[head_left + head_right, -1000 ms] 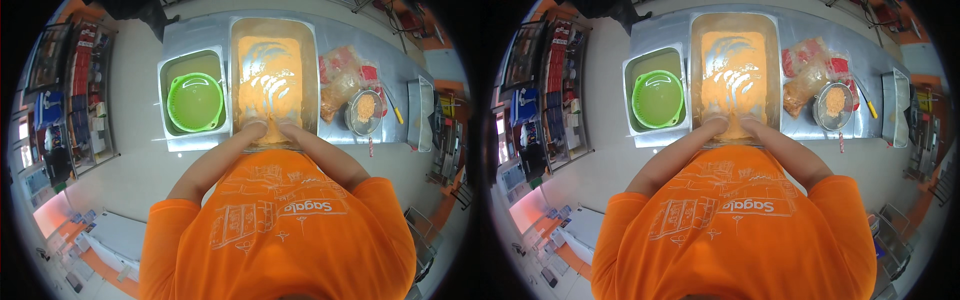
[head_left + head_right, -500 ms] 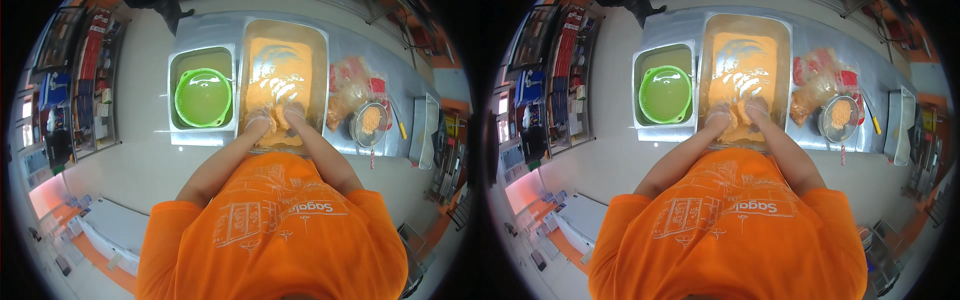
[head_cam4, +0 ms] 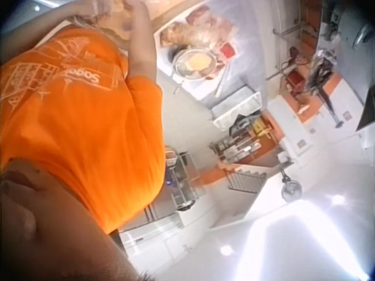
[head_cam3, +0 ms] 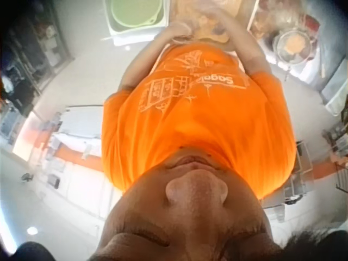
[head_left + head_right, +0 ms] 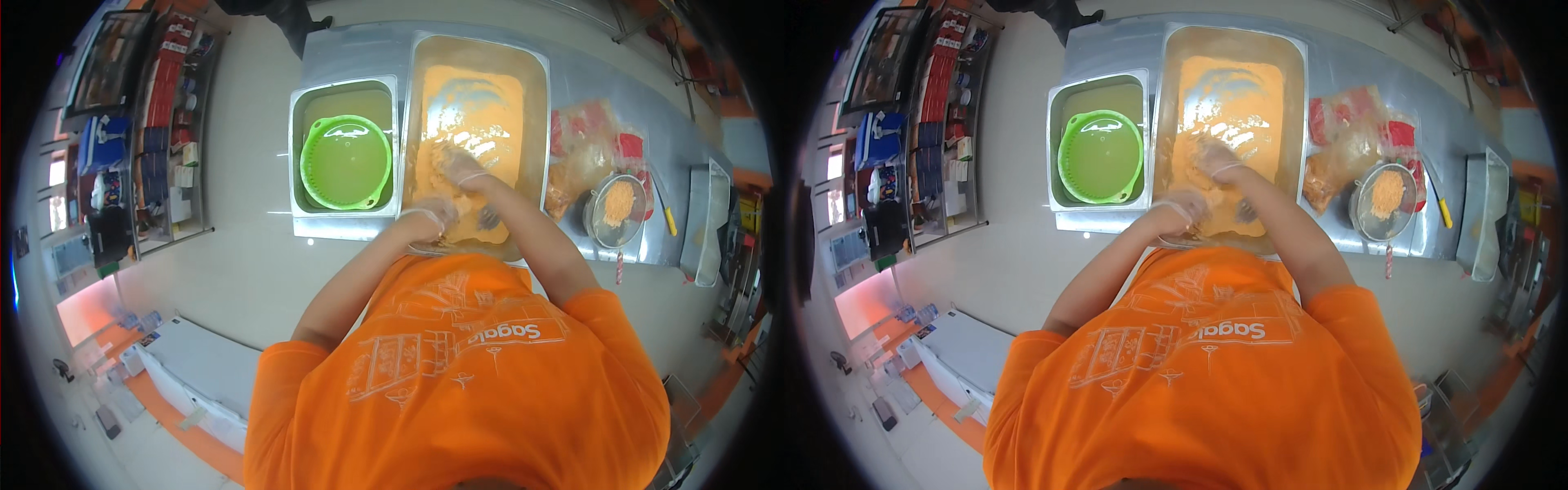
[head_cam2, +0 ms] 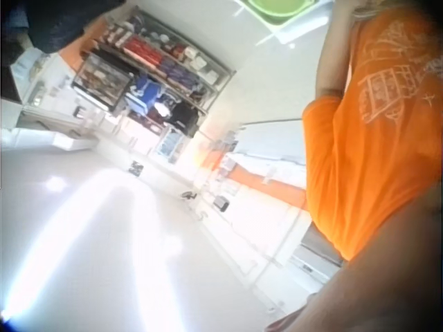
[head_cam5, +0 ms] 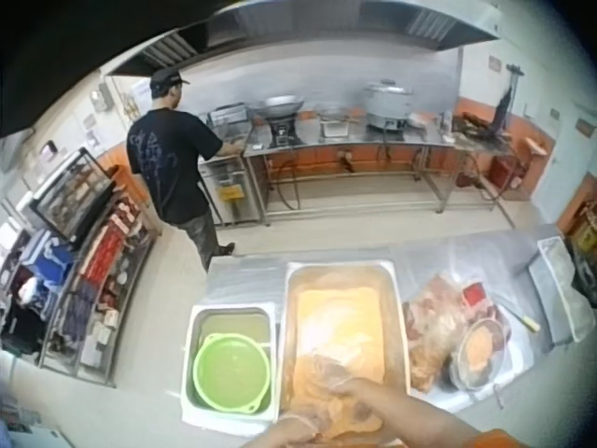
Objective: The person unpacks chicken from plastic bags into a tray of seasoned flour, coats the chicken in the flour by hand, dips it into a water container, coats it again in the flour, and carries a breaded piece toward the fryer station.
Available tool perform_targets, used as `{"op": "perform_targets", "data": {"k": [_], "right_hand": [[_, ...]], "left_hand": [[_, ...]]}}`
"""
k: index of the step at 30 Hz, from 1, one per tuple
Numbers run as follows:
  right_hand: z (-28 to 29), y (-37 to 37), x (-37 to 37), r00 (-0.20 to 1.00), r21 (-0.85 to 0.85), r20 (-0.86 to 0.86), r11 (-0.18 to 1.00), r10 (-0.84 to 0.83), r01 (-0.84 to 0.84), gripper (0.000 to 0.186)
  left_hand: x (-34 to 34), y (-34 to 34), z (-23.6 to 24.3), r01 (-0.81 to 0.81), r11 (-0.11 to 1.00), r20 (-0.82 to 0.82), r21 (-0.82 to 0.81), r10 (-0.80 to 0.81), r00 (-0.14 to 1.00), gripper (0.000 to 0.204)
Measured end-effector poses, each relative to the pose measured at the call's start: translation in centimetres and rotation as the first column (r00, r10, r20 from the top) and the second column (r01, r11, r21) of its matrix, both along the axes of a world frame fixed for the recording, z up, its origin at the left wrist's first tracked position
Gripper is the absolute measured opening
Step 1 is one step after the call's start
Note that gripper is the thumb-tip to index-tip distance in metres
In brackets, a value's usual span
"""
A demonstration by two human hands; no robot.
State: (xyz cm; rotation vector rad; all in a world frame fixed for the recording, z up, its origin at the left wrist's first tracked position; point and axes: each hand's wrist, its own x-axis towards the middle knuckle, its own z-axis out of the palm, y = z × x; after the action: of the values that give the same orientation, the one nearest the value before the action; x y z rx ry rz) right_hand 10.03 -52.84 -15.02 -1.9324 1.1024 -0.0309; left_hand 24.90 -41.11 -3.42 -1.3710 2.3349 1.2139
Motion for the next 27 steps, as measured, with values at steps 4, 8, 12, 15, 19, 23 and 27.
{"op": "perform_targets", "data": {"k": [4, 8, 12, 15, 19, 23, 27], "right_hand": [[1.5, 5.4, -1.2, 0.926, 0.098, -0.07, 0.926, 0.372, -0.365, 0.055], [7.2, 5.5, -3.6, 0.923, 0.263, -0.152, 0.915, 0.353, -0.306, 0.06], [13.0, 1.1, -3.5, 0.895, 0.571, -0.445, 0.757, -0.039, 0.317, 0.053], [9.9, 3.1, -4.4, 0.869, 0.414, -0.463, 0.909, 0.174, 0.039, 0.05], [4.0, 6.9, -6.1, 0.883, 0.307, -0.329, 0.922, 0.335, -0.236, 0.046], [5.3, 9.3, -2.8, 0.987, 0.403, -0.07, 0.901, -0.146, 0.162, 0.044], [-1.0, 10.0, 0.1, 0.498, 0.779, -0.048, 0.279, -0.866, 0.561, 0.037]], "left_hand": [[1.6, -2.4, 0.6, -0.129, 0.926, 0.102, -0.355, 0.175, 0.979, 0.025], [2.7, -2.6, -5.6, -0.346, 0.739, -0.194, -0.579, 0.287, 0.938, 0.027], [-1.4, -4.4, -1.4, -0.265, 0.944, 0.23, -0.198, 0.308, 0.923, 0.033], [-2.1, -3.3, -0.8, -0.264, 0.962, 0.286, 0.069, 0.234, 0.929, 0.036], [-1.9, -0.4, -8.5, -0.203, 0.969, 0.259, 0.138, 0.162, 0.952, 0.038], [-0.7, 1.7, -11.3, -0.423, 0.891, 0.042, 0.162, 0.423, 0.905, 0.033], [-4.4, 1.0, -12.1, -0.849, 0.004, 0.035, 0.529, 0.999, 0.026, 0.034]]}}
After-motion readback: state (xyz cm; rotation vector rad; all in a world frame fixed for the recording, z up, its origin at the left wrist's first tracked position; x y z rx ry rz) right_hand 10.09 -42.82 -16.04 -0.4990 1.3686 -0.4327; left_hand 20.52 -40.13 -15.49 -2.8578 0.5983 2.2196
